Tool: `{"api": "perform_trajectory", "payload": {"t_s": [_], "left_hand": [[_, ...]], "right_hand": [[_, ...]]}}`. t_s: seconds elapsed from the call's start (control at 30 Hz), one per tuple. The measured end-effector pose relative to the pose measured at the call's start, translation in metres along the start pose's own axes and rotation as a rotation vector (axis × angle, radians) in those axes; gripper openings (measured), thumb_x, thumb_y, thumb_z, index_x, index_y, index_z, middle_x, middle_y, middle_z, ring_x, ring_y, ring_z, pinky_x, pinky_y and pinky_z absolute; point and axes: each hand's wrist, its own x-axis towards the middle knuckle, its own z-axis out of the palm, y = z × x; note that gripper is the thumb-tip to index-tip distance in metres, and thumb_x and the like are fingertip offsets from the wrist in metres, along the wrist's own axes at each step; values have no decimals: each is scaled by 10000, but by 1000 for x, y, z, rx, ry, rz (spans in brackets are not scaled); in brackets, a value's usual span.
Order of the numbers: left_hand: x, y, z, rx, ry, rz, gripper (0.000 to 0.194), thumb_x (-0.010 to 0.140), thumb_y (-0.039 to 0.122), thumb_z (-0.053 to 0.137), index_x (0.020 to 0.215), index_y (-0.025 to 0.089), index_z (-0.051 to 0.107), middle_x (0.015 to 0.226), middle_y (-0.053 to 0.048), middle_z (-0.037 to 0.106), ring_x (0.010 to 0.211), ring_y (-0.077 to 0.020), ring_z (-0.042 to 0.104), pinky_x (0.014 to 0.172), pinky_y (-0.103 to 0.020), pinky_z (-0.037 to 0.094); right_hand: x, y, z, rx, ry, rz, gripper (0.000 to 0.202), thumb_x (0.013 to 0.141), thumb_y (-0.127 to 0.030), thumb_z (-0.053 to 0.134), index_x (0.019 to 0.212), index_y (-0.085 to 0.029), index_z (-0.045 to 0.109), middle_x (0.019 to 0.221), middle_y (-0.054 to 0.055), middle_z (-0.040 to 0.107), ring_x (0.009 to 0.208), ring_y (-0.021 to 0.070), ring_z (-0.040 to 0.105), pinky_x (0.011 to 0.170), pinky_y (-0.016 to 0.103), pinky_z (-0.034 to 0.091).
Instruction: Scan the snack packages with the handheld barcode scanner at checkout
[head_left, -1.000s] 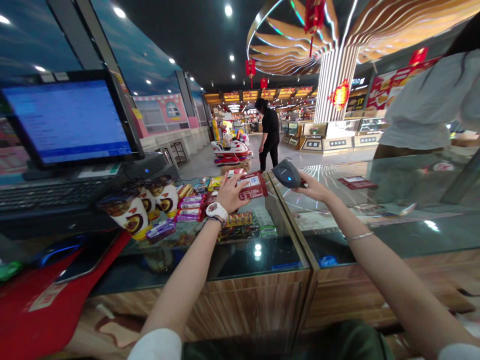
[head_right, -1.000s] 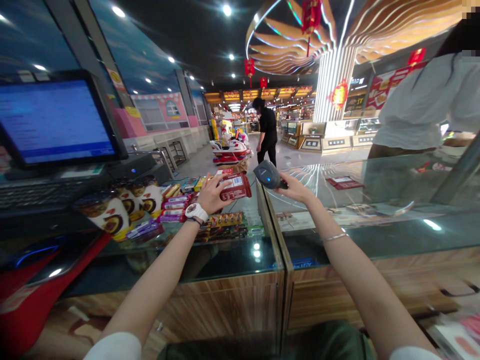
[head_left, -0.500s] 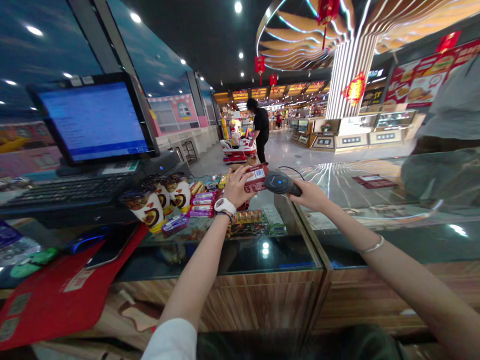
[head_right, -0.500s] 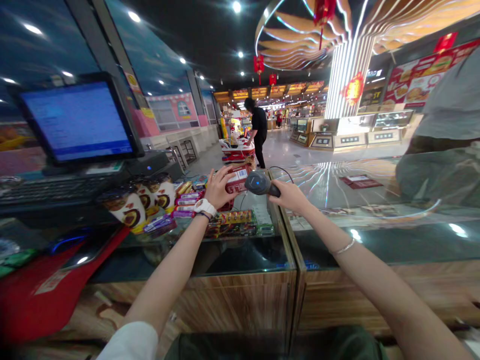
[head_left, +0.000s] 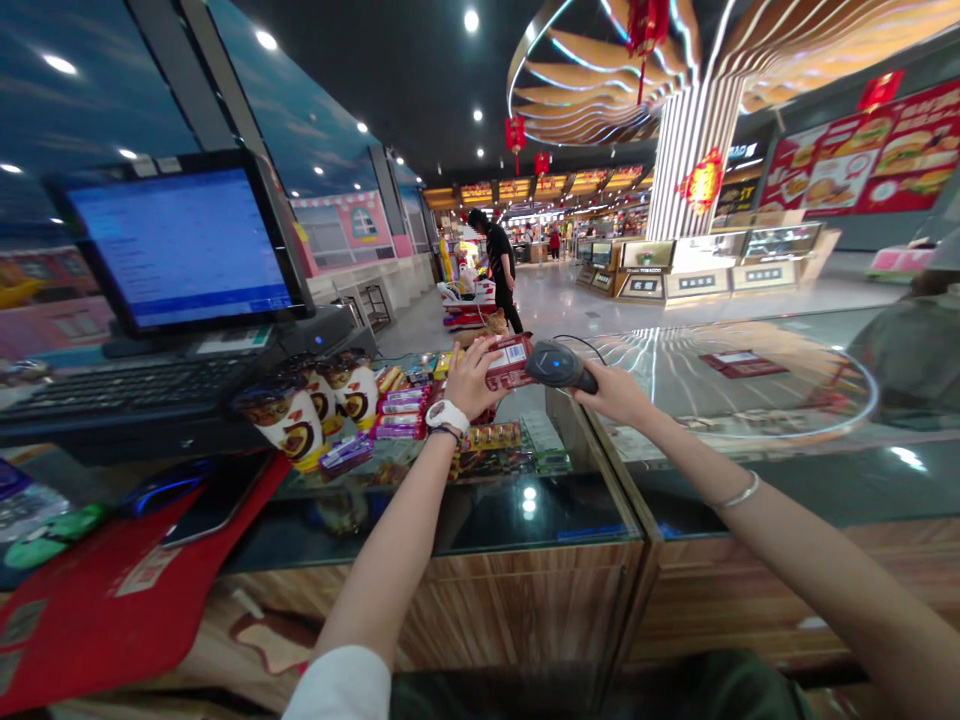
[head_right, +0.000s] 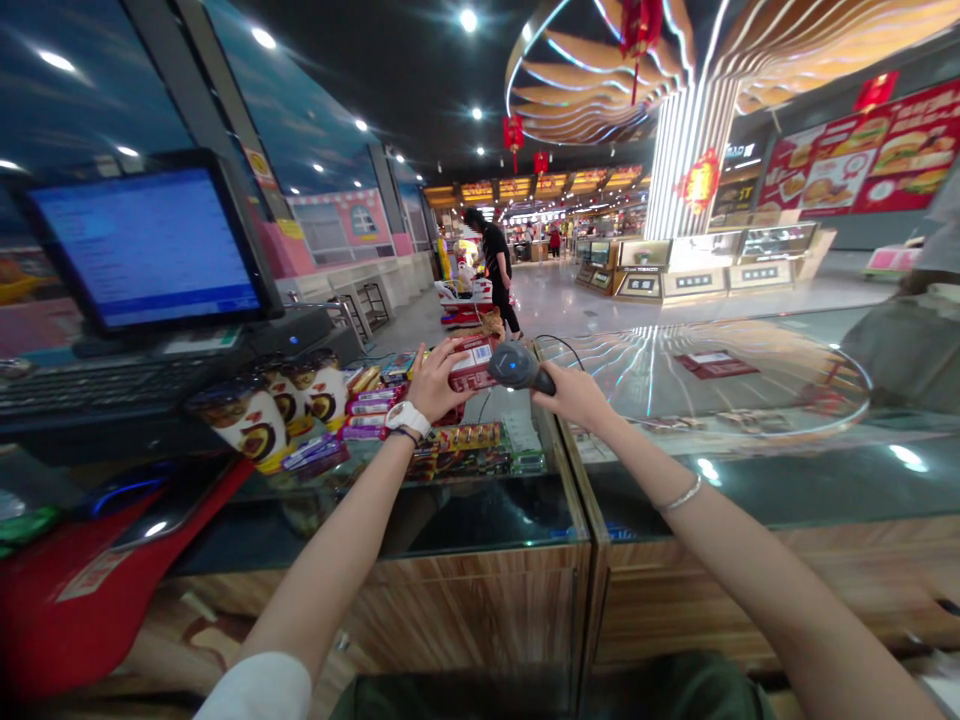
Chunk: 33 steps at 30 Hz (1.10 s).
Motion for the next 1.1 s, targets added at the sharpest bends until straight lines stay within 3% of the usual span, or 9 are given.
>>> {"api": "perform_trajectory", "payload": {"t_s": [0.47, 0.63, 0.8, 1.1], "left_hand": [[-1, -1, 0, 7, 1, 11, 549, 710, 328, 789, 1214, 207, 608, 1455, -139, 538, 1399, -328, 448, 1220, -616, 178], [1, 2, -1, -16, 9, -15, 545, 704, 346, 794, 1201, 219, 608, 1453, -131, 541, 1389, -326, 458, 1216, -621, 184], [3, 5, -2, -40, 53, -71, 543, 690, 386, 811, 1172, 235, 614, 1436, -115, 558, 1367, -322, 483, 1219, -610, 179], [4, 7, -7, -49, 71, -97, 533, 699, 422, 813, 1159, 236, 619, 1444, -117, 549, 1355, -326, 490, 1229, -589, 165]], "right_hand": [[0, 3, 1, 22, 8, -11, 382, 871, -388, 556, 1195, -191, 604, 950, 98, 751, 867, 299, 698, 678, 318, 459], [1, 7, -2, 95, -66, -49, 466, 883, -443, 546, 1275, -190, 546, 988, 105, 738, 904, 316, 692, 712, 348, 487], [5, 30, 3, 295, -103, -223, 521, 867, -349, 561, 1360, -204, 477, 1284, 110, 635, 1108, 280, 635, 926, 417, 500], [13, 71, 15, 349, -211, -322, 493, 767, -275, 680, 1250, -186, 629, 1154, 81, 675, 1045, 233, 643, 949, 379, 501]]}}
